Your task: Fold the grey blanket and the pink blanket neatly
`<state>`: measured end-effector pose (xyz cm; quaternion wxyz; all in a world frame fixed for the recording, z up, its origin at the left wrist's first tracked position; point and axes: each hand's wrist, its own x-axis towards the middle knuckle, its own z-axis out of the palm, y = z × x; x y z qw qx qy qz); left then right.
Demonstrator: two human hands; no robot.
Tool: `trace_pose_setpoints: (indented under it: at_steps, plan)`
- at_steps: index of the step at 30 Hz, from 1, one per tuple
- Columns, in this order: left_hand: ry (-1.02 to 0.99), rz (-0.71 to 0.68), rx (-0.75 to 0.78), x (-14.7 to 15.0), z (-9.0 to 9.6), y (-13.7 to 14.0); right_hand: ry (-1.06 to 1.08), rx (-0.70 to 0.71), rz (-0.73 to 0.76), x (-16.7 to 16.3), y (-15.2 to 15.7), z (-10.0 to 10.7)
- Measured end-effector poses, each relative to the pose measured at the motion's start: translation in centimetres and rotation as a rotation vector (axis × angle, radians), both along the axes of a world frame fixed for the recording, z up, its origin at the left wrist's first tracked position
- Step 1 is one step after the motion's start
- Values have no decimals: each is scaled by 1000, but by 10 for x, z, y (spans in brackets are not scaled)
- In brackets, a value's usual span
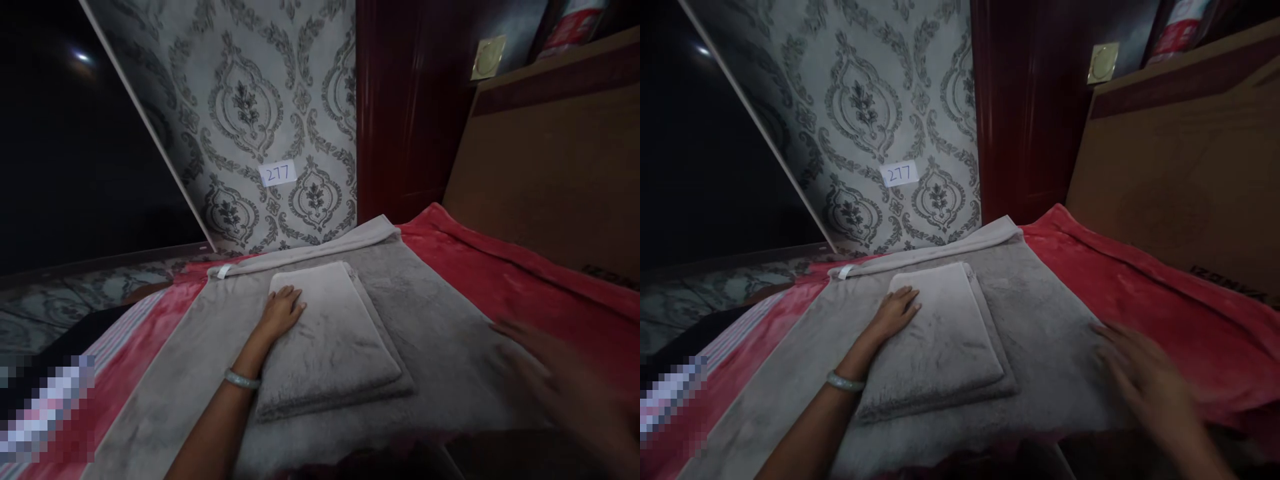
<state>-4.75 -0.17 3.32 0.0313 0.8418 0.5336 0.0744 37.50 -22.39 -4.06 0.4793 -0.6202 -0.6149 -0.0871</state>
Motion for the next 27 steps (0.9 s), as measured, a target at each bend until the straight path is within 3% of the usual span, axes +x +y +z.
trace_pose_setpoints:
  at_steps: [6, 11, 17, 22, 27]
  plan:
    - [24, -289, -166, 4, 4, -79, -76, -202, 422, -105, 77, 45]
    - [-5, -318, -121, -1, -9, -118, -187, -366, 637, -176, 142, 65]
    - [-35, -306, -23, -3, -29, -121, -402, -578, 549, -218, 215, 63]
    - [-47, -321, -19, -6, -36, -119, -398, -638, 405, -210, 257, 47]
    - [-59, -327, -26, -8, -38, -117, -346, -705, 290, -205, 276, 45]
